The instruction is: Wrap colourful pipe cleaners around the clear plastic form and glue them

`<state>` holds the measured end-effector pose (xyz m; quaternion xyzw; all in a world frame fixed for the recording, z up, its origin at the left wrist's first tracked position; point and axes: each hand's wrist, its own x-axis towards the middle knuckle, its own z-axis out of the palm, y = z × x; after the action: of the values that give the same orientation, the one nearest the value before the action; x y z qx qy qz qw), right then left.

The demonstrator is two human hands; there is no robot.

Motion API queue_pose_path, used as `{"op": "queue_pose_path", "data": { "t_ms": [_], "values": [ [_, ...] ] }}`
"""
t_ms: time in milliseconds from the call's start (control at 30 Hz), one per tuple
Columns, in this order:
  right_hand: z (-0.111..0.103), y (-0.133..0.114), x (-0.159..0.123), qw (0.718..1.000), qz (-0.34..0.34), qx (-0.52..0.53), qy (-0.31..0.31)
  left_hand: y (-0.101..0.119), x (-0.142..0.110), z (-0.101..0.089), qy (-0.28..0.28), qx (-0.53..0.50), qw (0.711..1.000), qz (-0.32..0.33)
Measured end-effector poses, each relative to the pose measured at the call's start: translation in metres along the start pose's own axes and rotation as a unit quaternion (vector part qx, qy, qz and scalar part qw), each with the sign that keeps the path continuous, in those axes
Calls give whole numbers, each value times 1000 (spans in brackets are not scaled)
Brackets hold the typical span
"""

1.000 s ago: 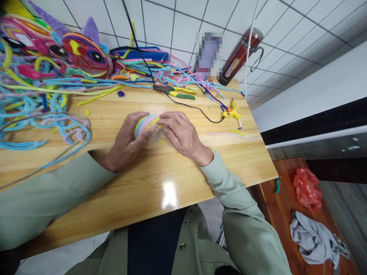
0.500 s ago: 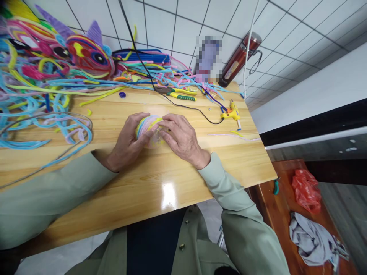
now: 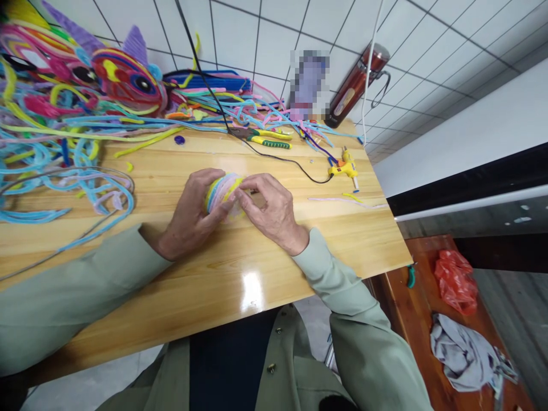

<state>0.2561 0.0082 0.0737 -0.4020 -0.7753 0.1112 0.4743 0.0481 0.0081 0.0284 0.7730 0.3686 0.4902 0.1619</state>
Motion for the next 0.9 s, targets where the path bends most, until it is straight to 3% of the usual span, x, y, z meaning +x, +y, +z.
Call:
{"op": "queue_pose_path", "data": {
  "t_ms": [900],
  "values": [
    [4, -3, -6, 999, 28, -18, 10, 1, 2, 0, 10, 2, 1000, 27]
  ]
}}
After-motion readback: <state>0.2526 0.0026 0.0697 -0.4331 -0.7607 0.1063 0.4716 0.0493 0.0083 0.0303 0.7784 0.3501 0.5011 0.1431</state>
